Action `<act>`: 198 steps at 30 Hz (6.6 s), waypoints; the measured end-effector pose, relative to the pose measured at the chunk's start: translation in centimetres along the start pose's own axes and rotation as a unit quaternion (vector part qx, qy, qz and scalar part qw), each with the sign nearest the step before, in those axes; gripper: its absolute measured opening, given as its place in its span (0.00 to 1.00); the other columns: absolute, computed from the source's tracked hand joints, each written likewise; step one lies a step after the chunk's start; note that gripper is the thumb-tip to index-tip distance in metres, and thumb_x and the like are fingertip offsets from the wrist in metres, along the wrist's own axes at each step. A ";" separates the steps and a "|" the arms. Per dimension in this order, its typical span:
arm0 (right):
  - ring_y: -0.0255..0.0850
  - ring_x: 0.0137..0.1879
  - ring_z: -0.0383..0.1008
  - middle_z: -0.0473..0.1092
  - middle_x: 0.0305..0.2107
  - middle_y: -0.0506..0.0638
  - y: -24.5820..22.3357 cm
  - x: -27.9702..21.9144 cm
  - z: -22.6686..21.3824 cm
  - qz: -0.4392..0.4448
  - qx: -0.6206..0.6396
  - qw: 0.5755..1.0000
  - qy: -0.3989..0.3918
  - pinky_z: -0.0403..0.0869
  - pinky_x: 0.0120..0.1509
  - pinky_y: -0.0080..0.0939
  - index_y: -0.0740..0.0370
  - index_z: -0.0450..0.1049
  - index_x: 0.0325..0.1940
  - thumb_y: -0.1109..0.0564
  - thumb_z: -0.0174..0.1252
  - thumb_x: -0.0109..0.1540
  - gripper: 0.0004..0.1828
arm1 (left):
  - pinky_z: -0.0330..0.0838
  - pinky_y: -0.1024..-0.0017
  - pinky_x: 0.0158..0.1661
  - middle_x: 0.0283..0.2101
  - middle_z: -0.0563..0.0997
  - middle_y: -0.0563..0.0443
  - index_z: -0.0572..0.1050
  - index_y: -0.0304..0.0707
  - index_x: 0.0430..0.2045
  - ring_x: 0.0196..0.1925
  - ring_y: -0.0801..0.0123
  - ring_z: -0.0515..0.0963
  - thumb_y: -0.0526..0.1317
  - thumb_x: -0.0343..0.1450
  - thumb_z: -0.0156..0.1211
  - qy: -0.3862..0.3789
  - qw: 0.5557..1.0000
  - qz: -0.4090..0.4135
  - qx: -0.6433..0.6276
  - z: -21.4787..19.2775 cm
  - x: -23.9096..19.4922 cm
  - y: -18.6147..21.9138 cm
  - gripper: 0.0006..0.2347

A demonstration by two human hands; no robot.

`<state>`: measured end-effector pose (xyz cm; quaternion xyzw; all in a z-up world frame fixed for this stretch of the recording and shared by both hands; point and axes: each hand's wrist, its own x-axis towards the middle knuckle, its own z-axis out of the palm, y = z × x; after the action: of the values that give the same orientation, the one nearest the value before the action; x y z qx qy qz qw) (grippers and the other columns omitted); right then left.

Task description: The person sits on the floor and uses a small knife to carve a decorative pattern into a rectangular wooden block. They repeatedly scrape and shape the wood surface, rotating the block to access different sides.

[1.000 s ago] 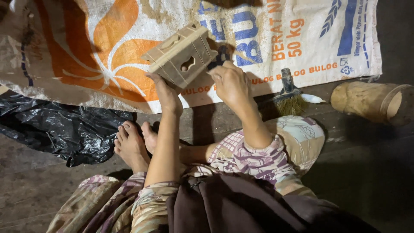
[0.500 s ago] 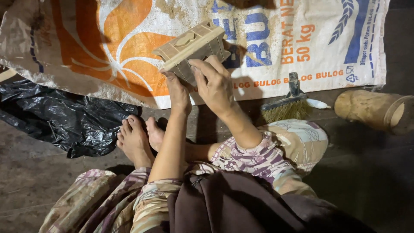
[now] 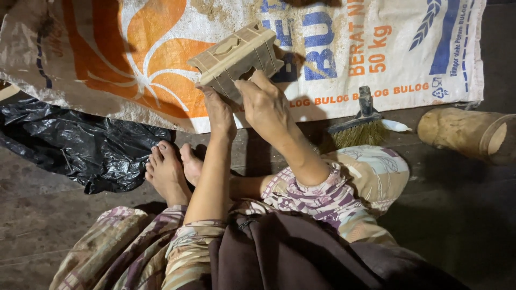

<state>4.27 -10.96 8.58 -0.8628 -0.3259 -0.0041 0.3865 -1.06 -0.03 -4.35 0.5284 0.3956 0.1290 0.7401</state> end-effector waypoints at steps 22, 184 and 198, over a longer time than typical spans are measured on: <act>0.60 0.36 0.81 0.72 0.30 0.57 6.3 -6.7 2.8 0.113 -0.115 0.949 -0.271 0.79 0.38 0.56 0.66 0.82 0.36 0.65 0.51 0.64 0.12 | 0.88 0.43 0.37 0.54 0.79 0.26 0.61 0.35 0.71 0.43 0.36 0.87 0.75 0.71 0.18 -0.029 0.997 -0.064 -0.023 2.1 -0.5 7.4 0.46; 0.33 0.26 0.64 0.69 0.23 0.45 9.5 -1.3 -0.1 -0.051 -0.025 0.991 0.121 0.66 0.31 0.28 0.60 0.72 0.34 0.72 0.63 0.62 0.11 | 0.88 0.57 0.52 0.43 0.81 0.49 0.63 0.42 0.64 0.44 0.65 0.84 0.44 0.71 0.68 -0.285 0.957 -0.007 0.047 0.2 -2.0 10.0 0.27; 0.29 0.22 0.52 0.71 0.30 0.47 9.5 -2.3 -1.4 0.002 0.006 1.000 0.029 0.54 0.22 0.26 0.57 0.82 0.53 0.67 0.64 0.65 0.14 | 0.85 0.60 0.51 0.58 0.76 0.41 0.64 0.39 0.64 0.53 0.57 0.83 0.42 0.70 0.70 -0.248 0.968 0.001 0.024 0.1 -1.0 8.2 0.28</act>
<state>8.17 -17.82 2.71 -0.8606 -0.3135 -0.0263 0.4006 0.21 2.70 3.37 0.5622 0.2017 -0.0151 0.8019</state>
